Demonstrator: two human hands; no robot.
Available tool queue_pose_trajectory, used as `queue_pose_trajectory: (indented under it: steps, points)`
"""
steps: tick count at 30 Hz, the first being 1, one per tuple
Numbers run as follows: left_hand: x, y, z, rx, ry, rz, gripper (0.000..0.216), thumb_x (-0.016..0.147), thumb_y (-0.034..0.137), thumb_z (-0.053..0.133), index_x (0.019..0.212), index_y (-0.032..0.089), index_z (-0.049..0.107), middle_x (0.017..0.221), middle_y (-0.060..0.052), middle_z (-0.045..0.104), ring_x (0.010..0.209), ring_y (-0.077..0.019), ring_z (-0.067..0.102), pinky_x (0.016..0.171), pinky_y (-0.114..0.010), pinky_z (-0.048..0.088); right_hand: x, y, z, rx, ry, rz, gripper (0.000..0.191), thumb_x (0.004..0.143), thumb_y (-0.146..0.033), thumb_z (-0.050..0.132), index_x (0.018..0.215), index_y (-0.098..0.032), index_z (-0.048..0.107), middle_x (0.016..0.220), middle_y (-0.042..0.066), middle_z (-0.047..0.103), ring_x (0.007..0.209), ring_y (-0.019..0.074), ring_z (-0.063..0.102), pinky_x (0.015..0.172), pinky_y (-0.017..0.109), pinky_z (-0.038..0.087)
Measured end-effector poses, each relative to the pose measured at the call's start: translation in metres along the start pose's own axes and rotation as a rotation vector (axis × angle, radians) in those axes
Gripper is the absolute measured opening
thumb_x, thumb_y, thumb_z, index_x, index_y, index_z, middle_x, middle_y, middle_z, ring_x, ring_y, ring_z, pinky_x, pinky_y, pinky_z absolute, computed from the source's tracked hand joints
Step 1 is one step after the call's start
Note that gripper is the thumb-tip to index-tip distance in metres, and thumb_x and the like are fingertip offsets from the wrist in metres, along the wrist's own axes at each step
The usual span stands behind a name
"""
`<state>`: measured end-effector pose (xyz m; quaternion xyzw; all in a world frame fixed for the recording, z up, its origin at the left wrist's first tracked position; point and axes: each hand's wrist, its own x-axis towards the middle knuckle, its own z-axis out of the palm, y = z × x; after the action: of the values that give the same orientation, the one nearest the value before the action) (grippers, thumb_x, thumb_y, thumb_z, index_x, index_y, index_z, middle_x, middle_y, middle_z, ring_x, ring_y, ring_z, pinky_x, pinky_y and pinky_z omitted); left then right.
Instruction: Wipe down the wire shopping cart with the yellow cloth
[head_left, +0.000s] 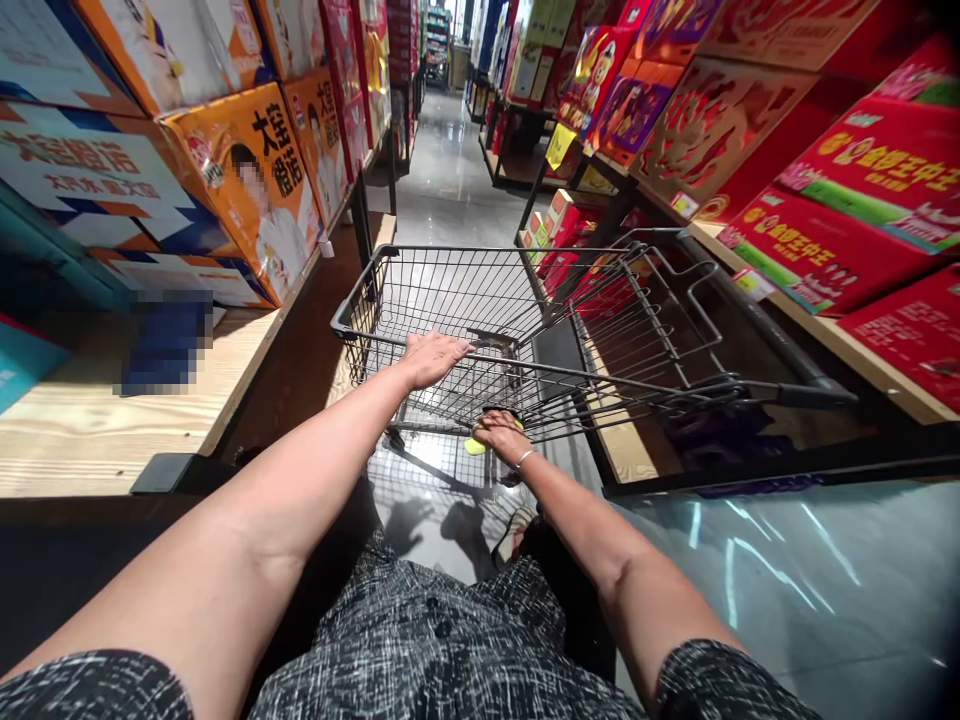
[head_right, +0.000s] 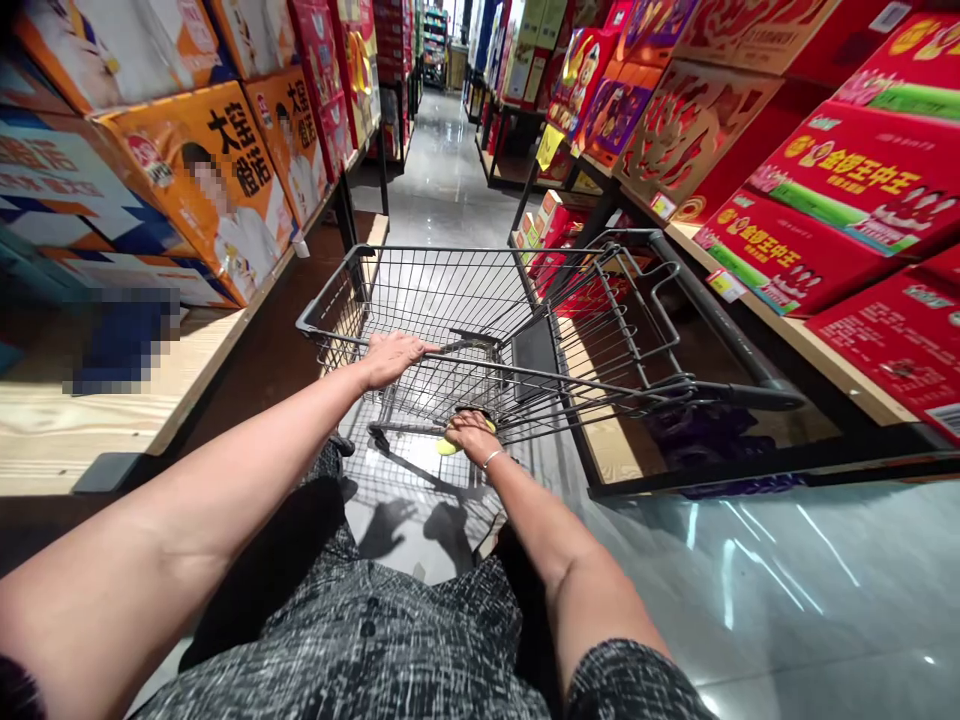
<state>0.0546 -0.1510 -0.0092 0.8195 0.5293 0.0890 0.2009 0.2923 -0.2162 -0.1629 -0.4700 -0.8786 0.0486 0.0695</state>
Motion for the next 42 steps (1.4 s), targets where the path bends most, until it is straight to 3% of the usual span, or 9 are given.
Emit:
queue_pose_trajectory:
  steps: [4,9,13,19,24,28,33,39,42]
  points:
    - [0.000,-0.001,0.001,0.012,0.001,-0.004,0.059,0.104,0.052,0.009,0.138,0.042,0.056,0.137,0.002,0.061,0.123,-0.0315,0.046,0.096,-0.048,0.030,-0.012,0.025,-0.060,-0.138,0.094,-0.080,0.030,0.096,-0.019,0.051,0.115,-0.033,0.070,0.123,0.005,0.065,0.115,0.0199,0.048,0.099,0.037,0.035]
    - [0.001,-0.003,0.003,0.015,-0.001,-0.007,0.060,0.104,0.051,0.008,0.138,0.042,0.056,0.135,0.002,0.061,0.121,-0.0323,0.047,0.097,-0.049,0.030,-0.033,0.049,-0.112,-0.269,0.424,0.183,0.033,0.095,-0.024,0.051,0.120,-0.035,0.069,0.128,0.007,0.060,0.121,0.0253,0.043,0.104,0.043,0.030]
    - [0.000,-0.002,0.002,0.010,0.002,-0.007,0.062,0.103,0.052,0.007,0.139,0.040,0.055,0.136,0.001,0.061,0.121,-0.0322,0.047,0.097,-0.049,0.030,-0.035,0.042,-0.082,-0.257,0.478,0.350,0.032,0.096,-0.025,0.048,0.118,-0.033,0.070,0.125,0.009,0.060,0.115,0.0261,0.042,0.099,0.042,0.033]
    - [0.002,-0.001,0.000,0.021,-0.010,-0.027,0.061,0.103,0.053,0.007,0.138,0.042,0.055,0.140,0.003,0.059,0.124,-0.0306,0.044,0.097,-0.048,0.030,-0.020,0.006,0.001,-0.127,0.200,0.379,0.031,0.095,-0.021,0.046,0.115,-0.031,0.069,0.123,0.007,0.060,0.106,0.0249,0.039,0.091,0.040,0.034]
    - [0.006,-0.008,0.000,0.046,0.021,-0.012,0.060,0.103,0.052,0.009,0.137,0.041,0.057,0.139,0.002,0.059,0.122,-0.0308,0.046,0.096,-0.048,0.030,-0.018,-0.006,0.013,-0.105,0.182,0.360,0.039,0.090,-0.012,0.048,0.119,-0.032,0.066,0.127,0.006,0.058,0.106,0.0231,0.040,0.090,0.036,0.035]
    - [0.006,-0.010,-0.001,0.038,0.014,-0.017,0.061,0.103,0.051,0.007,0.136,0.042,0.057,0.137,0.001,0.060,0.120,-0.0306,0.046,0.097,-0.049,0.029,-0.031,-0.001,0.008,-0.104,0.169,0.301,0.040,0.084,-0.007,0.051,0.109,-0.031,0.070,0.117,0.004,0.061,0.102,0.0203,0.043,0.084,0.029,0.038]
    - [0.005,-0.010,-0.002,0.038,0.006,-0.005,0.061,0.102,0.051,0.008,0.133,0.041,0.059,0.137,0.000,0.060,0.124,-0.0312,0.044,0.098,-0.051,0.028,-0.044,0.036,-0.038,-0.148,0.283,0.387,0.049,0.078,-0.003,0.046,0.115,-0.024,0.069,0.113,0.010,0.060,0.103,0.0236,0.046,0.089,0.035,0.042]
    - [0.005,-0.011,-0.002,0.034,0.008,-0.010,0.062,0.102,0.051,0.008,0.132,0.039,0.061,0.137,0.000,0.060,0.123,-0.0316,0.044,0.096,-0.049,0.029,-0.060,0.082,-0.138,-0.228,0.702,0.527,0.037,0.087,-0.020,0.050,0.120,-0.023,0.066,0.114,0.011,0.054,0.107,0.0261,0.047,0.095,0.041,0.041]
    - [0.005,-0.012,-0.001,0.017,0.009,-0.008,0.065,0.102,0.053,0.005,0.135,0.038,0.058,0.137,0.000,0.060,0.121,-0.0309,0.046,0.095,-0.047,0.029,-0.066,0.091,-0.163,-0.261,0.884,0.662,0.033,0.088,-0.028,0.055,0.118,-0.022,0.066,0.115,0.012,0.051,0.108,0.0285,0.045,0.095,0.045,0.040]
